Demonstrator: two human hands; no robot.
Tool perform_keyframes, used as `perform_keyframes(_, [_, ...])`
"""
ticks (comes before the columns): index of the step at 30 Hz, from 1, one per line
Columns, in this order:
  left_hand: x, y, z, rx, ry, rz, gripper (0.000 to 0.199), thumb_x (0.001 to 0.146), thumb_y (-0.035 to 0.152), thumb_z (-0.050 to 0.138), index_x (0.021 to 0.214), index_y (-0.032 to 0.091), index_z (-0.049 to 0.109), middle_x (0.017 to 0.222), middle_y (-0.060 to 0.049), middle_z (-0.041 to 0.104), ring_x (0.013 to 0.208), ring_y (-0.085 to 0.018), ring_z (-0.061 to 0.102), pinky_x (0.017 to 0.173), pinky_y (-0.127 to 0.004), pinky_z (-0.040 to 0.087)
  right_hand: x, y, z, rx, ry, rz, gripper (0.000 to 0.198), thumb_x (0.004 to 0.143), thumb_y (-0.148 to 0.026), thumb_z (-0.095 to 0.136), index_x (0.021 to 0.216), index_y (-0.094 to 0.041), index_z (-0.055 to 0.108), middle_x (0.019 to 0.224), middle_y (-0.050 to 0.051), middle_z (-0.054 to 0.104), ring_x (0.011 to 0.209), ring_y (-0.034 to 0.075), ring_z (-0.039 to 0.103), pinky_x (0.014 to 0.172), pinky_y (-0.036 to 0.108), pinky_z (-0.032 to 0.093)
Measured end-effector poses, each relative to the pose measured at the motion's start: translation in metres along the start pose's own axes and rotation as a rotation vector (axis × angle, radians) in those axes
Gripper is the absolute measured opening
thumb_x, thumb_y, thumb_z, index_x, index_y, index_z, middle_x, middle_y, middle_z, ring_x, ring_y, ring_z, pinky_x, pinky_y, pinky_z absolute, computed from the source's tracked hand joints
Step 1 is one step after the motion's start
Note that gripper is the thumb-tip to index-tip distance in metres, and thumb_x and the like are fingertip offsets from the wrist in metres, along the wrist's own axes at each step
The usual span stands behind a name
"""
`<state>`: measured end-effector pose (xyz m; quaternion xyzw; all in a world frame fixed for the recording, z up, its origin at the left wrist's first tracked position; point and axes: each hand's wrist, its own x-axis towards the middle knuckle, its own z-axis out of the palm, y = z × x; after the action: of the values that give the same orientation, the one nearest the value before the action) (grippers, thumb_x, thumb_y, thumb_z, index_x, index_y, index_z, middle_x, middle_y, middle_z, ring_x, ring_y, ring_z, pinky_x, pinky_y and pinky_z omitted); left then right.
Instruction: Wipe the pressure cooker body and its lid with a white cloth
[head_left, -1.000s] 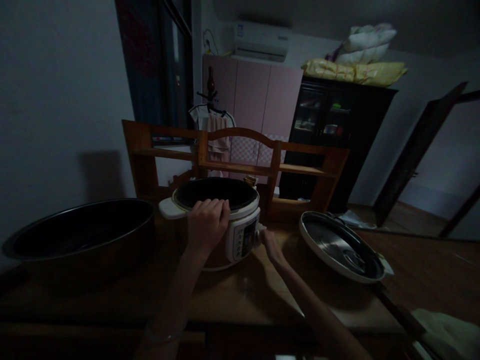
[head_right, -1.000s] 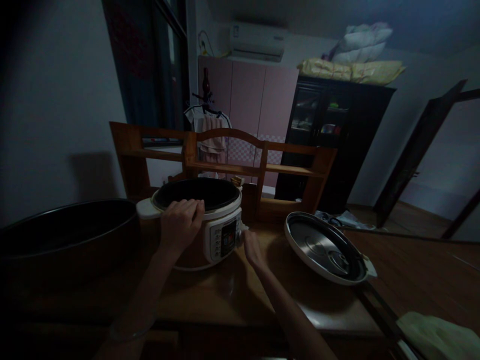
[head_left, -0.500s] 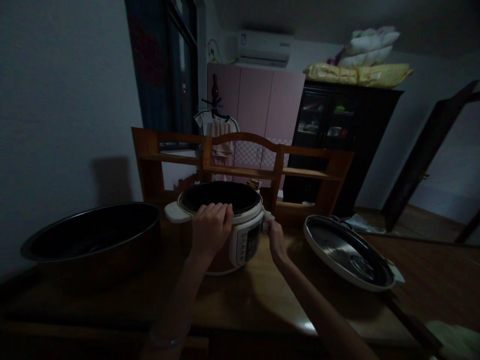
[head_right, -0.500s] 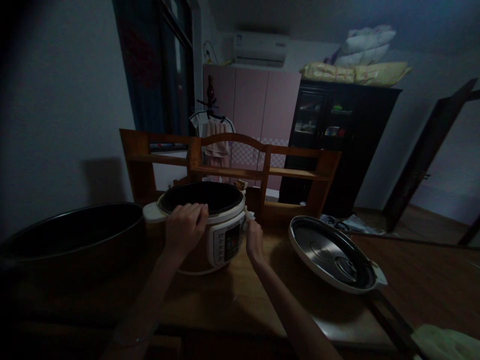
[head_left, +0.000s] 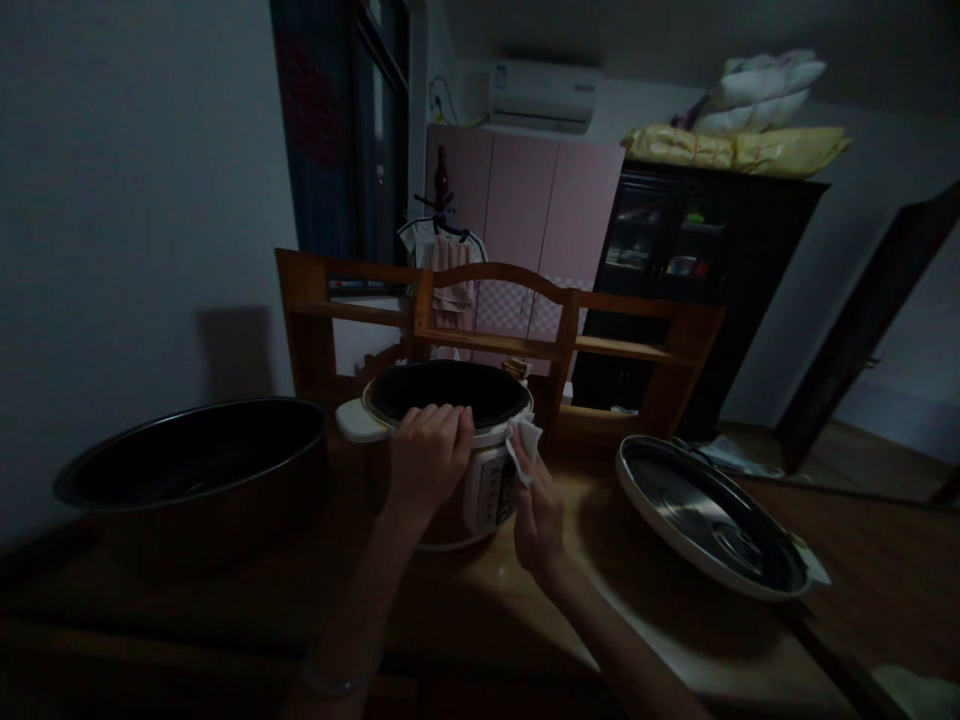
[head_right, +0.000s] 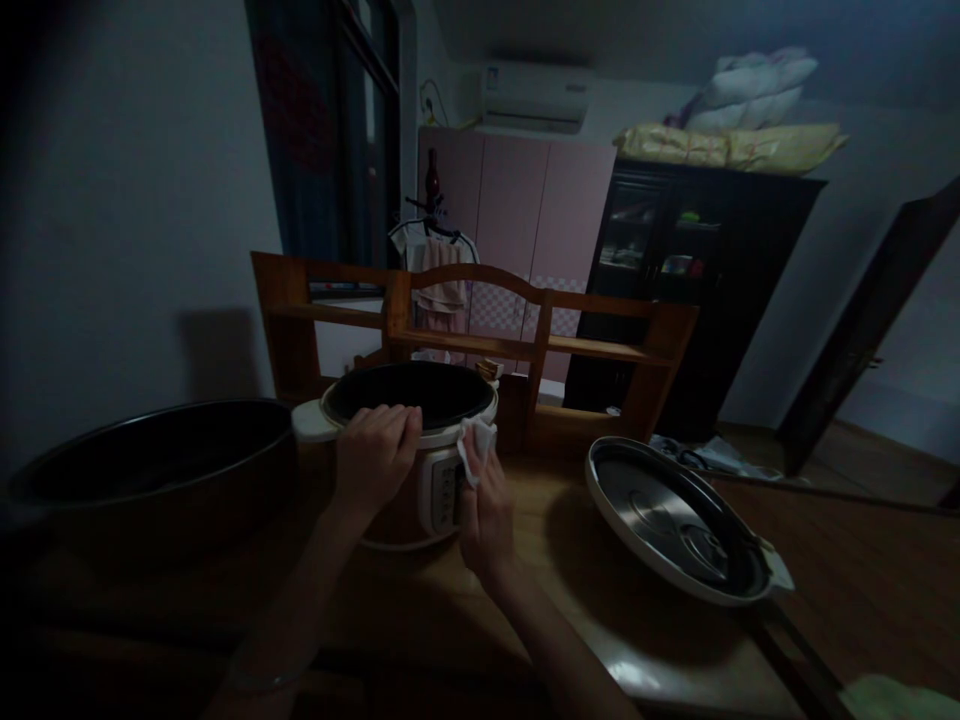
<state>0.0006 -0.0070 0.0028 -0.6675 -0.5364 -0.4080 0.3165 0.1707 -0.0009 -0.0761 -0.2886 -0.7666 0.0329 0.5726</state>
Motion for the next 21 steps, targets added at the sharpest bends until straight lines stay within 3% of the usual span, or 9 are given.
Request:
perform_keyframes(5, [-0.001,-0.001,0.0,-0.011,0.01,0.004,0.033,0.1,0.027,0.035,0.072,0.022,0.051,0.073,-0.003,0.061,0.073,-0.02,0.053,0.074,-0.036,0.033,-0.003,-0.012,0.003,-0.173,-0.159,-0.257,0.061,0.099,-0.033,0.021,0.156,-0.011,0.022,0.162,0.011,0.022,0.15,0.032,0.014,0.119,0.06,0.023])
perform_keyframes(11, [-0.002,-0.003,0.001,-0.033,-0.002,-0.012,0.033,0.1,0.026,0.032,0.075,0.022,0.053,0.074,-0.003,0.06,0.074,-0.02,0.053,0.075,-0.036,0.034,-0.003,-0.01,0.01,-0.335,-0.265,-0.492,0.059,0.089,-0.024,0.036,0.145,-0.004,0.041,0.16,0.017,0.024,0.148,0.037,0.014,0.118,0.062,0.024])
perform_keyframes(21, [-0.002,-0.004,0.003,-0.039,-0.043,-0.021,0.035,0.1,0.027,0.029,0.077,0.021,0.055,0.076,-0.005,0.061,0.076,-0.021,0.053,0.076,-0.037,0.034,-0.025,0.005,0.001,-0.391,-0.463,-0.591,0.05,0.085,-0.017,0.046,0.131,-0.002,0.054,0.154,0.02,0.037,0.149,0.03,0.019,0.119,0.052,0.032])
